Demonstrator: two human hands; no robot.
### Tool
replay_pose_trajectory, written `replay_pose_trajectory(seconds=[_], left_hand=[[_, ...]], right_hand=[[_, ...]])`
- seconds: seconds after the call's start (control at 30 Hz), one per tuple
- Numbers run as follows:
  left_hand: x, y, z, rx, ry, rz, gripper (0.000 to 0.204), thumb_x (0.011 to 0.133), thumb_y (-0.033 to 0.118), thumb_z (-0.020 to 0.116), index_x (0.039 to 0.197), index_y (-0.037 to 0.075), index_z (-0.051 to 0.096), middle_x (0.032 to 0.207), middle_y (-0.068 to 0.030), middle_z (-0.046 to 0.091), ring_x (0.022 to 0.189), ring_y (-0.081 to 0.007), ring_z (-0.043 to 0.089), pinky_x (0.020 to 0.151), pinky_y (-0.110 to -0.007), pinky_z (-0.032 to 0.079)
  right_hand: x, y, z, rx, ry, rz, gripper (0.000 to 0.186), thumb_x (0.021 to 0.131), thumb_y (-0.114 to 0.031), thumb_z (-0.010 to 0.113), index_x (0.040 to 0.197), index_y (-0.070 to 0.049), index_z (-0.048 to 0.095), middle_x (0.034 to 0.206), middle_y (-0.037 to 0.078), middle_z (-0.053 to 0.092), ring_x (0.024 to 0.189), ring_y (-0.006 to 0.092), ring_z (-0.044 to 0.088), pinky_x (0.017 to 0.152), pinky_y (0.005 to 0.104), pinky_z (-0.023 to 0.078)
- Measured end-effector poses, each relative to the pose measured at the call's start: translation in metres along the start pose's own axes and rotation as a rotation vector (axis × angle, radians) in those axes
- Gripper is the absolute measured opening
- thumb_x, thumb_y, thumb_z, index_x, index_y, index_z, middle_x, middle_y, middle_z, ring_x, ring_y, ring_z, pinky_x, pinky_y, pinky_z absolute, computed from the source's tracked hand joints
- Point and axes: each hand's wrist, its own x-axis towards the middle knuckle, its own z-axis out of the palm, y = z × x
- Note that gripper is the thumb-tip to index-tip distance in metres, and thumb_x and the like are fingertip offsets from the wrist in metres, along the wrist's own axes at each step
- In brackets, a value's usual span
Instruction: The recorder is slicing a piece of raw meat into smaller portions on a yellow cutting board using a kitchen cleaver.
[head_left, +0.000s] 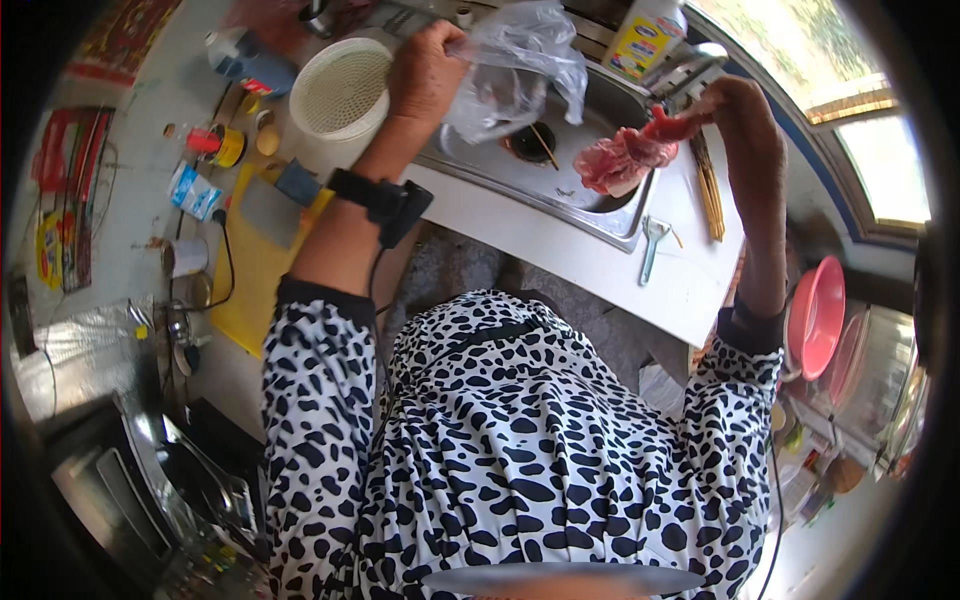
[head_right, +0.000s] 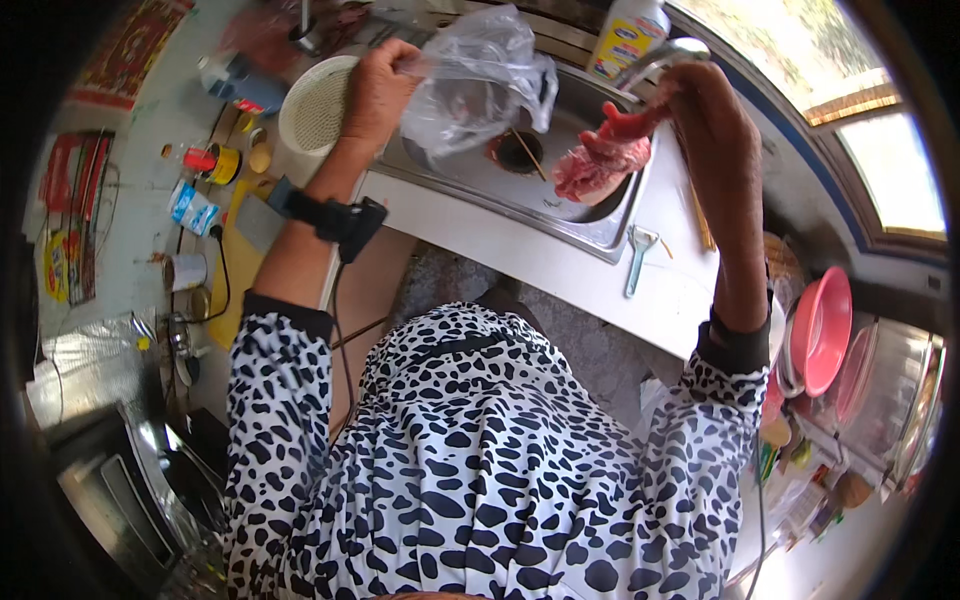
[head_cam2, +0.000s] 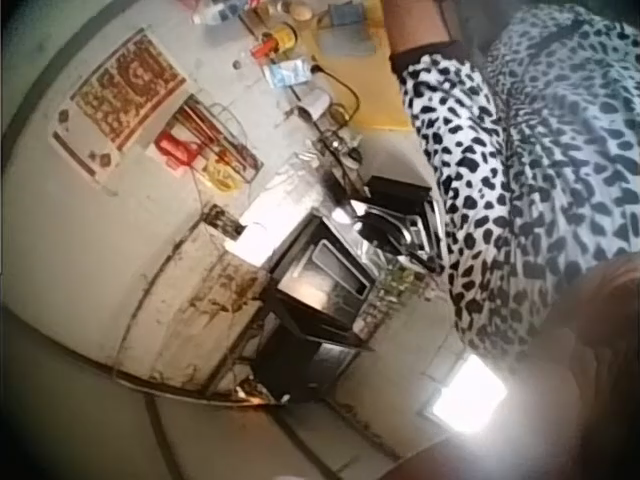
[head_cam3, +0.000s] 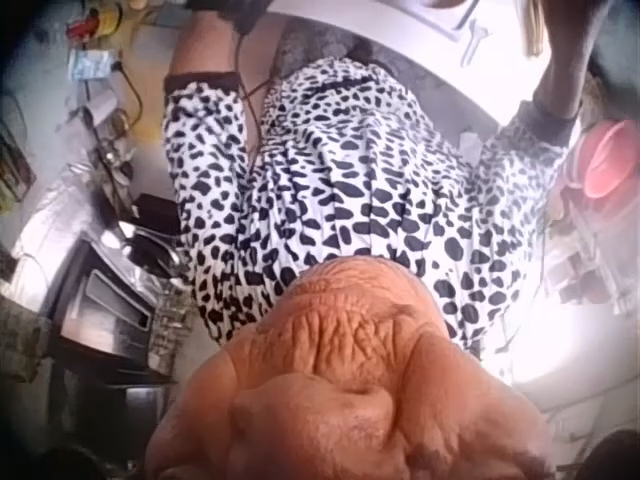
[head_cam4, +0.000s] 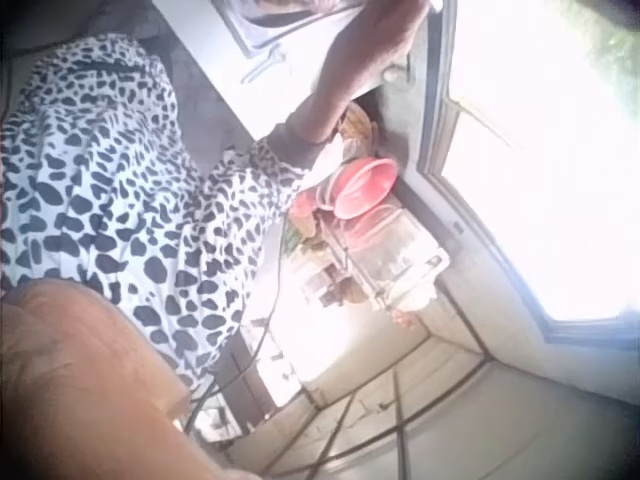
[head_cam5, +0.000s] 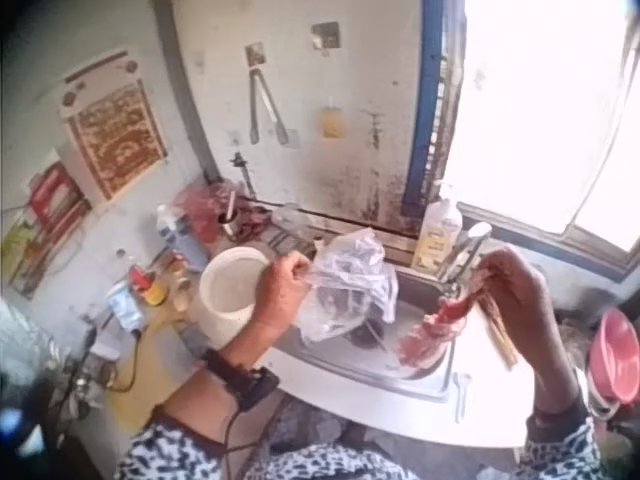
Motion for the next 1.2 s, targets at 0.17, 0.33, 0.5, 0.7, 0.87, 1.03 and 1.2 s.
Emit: replay_pose_trajectory(seconds=[0.17, 0.33, 0.5, 0.7, 0.87, 1.03, 1.2], left_hand=[[-0.044, -0.077, 0.016, -1.079, 0.214, -0.946, 0.02, 0.081, 0.013, 0.078, 0.096, 0.011, 0.066, 0.085, -0.0012, 0.064, 0.073, -0.016, 0.061, 0.063, -0.03, 0.049], [-0.112, -0.076, -0.05, -1.237, 0.211, -1.127, 0.022, 0.084, 0.021, 0.079, 0.099, 0.011, 0.066, 0.088, 0.0004, 0.064, 0.072, -0.0131, 0.061, 0.061, -0.029, 0.049], [-0.217, -0.112, -0.133, -1.441, 0.379, -0.897, 0.016, 0.085, 0.019, 0.079, 0.096, 0.011, 0.07, 0.078, 0.0034, 0.064, 0.068, -0.0103, 0.06, 0.067, -0.028, 0.052], [-0.375, -0.147, -0.249, -1.309, 0.808, -0.911, 0.027, 0.086, 0.017, 0.078, 0.108, 0.006, 0.068, 0.097, -0.004, 0.069, 0.088, -0.0175, 0.066, 0.082, -0.036, 0.056], [-0.443, -0.098, -0.299, -0.883, 1.012, -0.887, 0.034, 0.094, 0.017, 0.071, 0.123, 0.003, 0.062, 0.117, -0.0098, 0.067, 0.108, -0.023, 0.064, 0.095, -0.043, 0.054], [-0.58, -0.126, -0.303, -1.184, 1.374, -1.022, 0.032, 0.097, 0.018, 0.067, 0.127, 0.009, 0.061, 0.122, -0.0051, 0.064, 0.112, -0.0215, 0.062, 0.092, -0.037, 0.052], [-0.637, -0.132, -0.295, -1.067, 1.394, -1.097, 0.032, 0.098, 0.019, 0.064, 0.128, 0.01, 0.061, 0.121, -0.0037, 0.064, 0.11, -0.0215, 0.061, 0.09, -0.035, 0.052]], right_hand=[[0.004, 0.01, 0.014, 0.019, -0.052, -0.01, 0.022, 0.101, -0.003, 0.056, 0.123, -0.002, 0.057, 0.102, 0.006, 0.062, 0.096, 0.0133, 0.061, 0.086, 0.0259, 0.048], [0.011, -0.005, -0.002, -0.186, -0.216, -0.112, 0.015, 0.104, -0.009, 0.052, 0.111, 0.0, 0.061, 0.102, 0.007, 0.062, 0.095, 0.0178, 0.06, 0.088, 0.0303, 0.048], [0.021, -0.049, 0.021, -0.091, -0.256, -0.097, 0.014, 0.104, -0.005, 0.049, 0.112, -0.001, 0.06, 0.103, 0.007, 0.061, 0.093, 0.0149, 0.06, 0.085, 0.0287, 0.049], [0.046, -0.084, 0.05, -0.021, -0.346, -0.179, 0.016, 0.103, -0.001, 0.048, 0.115, -0.003, 0.058, 0.106, 0.006, 0.06, 0.094, 0.0144, 0.06, 0.088, 0.0279, 0.048], [0.059, -0.133, 0.085, -0.038, -0.355, -0.227, 0.019, 0.099, 0.002, 0.047, 0.114, -0.003, 0.057, 0.105, 0.007, 0.061, 0.096, 0.0175, 0.061, 0.093, 0.0315, 0.047], [0.074, -0.195, 0.16, 0.28, -0.45, -0.306, 0.013, 0.1, 0.002, 0.051, 0.111, -0.001, 0.058, 0.103, 0.007, 0.063, 0.091, 0.016, 0.063, 0.085, 0.0293, 0.051], [0.079, -0.261, 0.229, 0.428, -0.615, -0.466, 0.018, 0.096, 0.005, 0.055, 0.112, 0.0, 0.06, 0.108, 0.008, 0.064, 0.099, 0.0124, 0.06, 0.092, 0.0282, 0.047]])
